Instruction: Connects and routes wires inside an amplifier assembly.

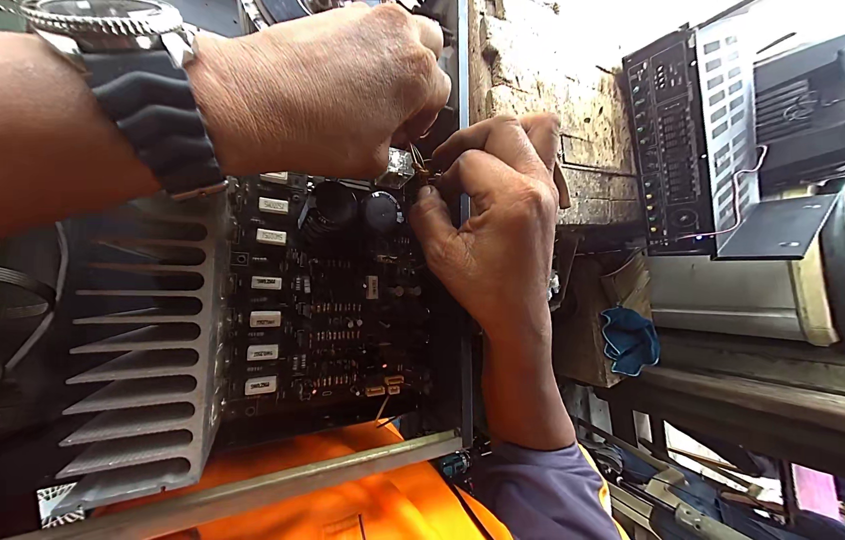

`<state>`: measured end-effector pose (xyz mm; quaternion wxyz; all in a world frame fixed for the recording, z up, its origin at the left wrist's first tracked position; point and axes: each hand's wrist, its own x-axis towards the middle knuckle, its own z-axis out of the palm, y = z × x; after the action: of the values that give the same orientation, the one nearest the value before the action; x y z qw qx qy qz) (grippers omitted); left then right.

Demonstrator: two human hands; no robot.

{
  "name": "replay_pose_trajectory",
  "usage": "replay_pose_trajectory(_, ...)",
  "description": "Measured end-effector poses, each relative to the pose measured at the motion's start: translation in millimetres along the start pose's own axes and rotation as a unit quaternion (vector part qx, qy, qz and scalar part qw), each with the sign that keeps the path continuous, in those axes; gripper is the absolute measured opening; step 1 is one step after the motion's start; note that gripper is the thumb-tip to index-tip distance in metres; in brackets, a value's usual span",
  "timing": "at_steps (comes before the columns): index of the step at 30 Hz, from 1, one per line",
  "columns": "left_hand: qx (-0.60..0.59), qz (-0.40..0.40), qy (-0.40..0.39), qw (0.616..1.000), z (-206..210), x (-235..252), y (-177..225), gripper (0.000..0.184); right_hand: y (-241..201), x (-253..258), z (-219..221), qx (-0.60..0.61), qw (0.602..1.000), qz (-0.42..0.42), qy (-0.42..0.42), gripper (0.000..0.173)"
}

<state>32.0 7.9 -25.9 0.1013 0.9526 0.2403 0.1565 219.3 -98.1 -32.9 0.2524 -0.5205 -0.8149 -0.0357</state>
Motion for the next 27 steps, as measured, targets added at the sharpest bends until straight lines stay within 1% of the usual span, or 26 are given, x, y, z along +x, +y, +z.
replay_pose_trajectory(3,-0.003,0.004,0.008,1.000,2,-1,-1,0.011,1,-1,0,-0.019,1.000,-0.002,0.010,0.024)
replay_pose_trajectory(5,-0.006,0.023,0.020,1.000,4,-2,-5,0.012,1,0,-1,-0.066,0.998,0.001,0.009,0.022)
replay_pose_trajectory(7,-0.005,0.048,0.018,0.999,5,-1,-9,0.020,-3,2,-3,-0.120,0.993,0.005,-0.007,0.021)
replay_pose_trajectory(8,0.000,0.055,0.014,0.998,6,0,-10,0.020,-5,2,-3,-0.140,0.990,0.007,-0.019,0.021)
replay_pose_trajectory(10,0.011,0.062,0.013,0.998,9,1,-11,0.015,-6,4,-4,-0.162,0.986,0.008,-0.032,0.027)
replay_pose_trajectory(12,0.001,0.069,0.018,0.997,9,1,-14,0.014,-2,9,-1,-0.167,0.986,0.004,-0.007,0.036)
replay_pose_trajectory(14,-0.022,0.074,0.020,0.997,9,1,-17,0.015,2,12,-1,-0.172,0.985,0.009,0.004,0.033)
replay_pose_trajectory(16,-0.043,0.088,0.025,0.995,9,2,-20,0.018,5,13,-1,-0.152,0.988,0.006,0.005,0.027)
replay_pose_trajectory(19,-0.045,0.112,0.031,0.992,10,3,-24,0.023,9,14,-1,-0.106,0.994,-0.001,0.014,0.024)
replay_pose_trajectory(24,-0.034,0.141,0.047,0.988,13,4,-28,0.022,19,19,-8,-0.002,1.000,0.015,-0.014,0.018)
replay_pose_trajectory(27,-0.015,0.167,0.063,0.984,15,6,-30,0.023,23,18,-1,0.020,1.000,-0.006,-0.011,0.019)
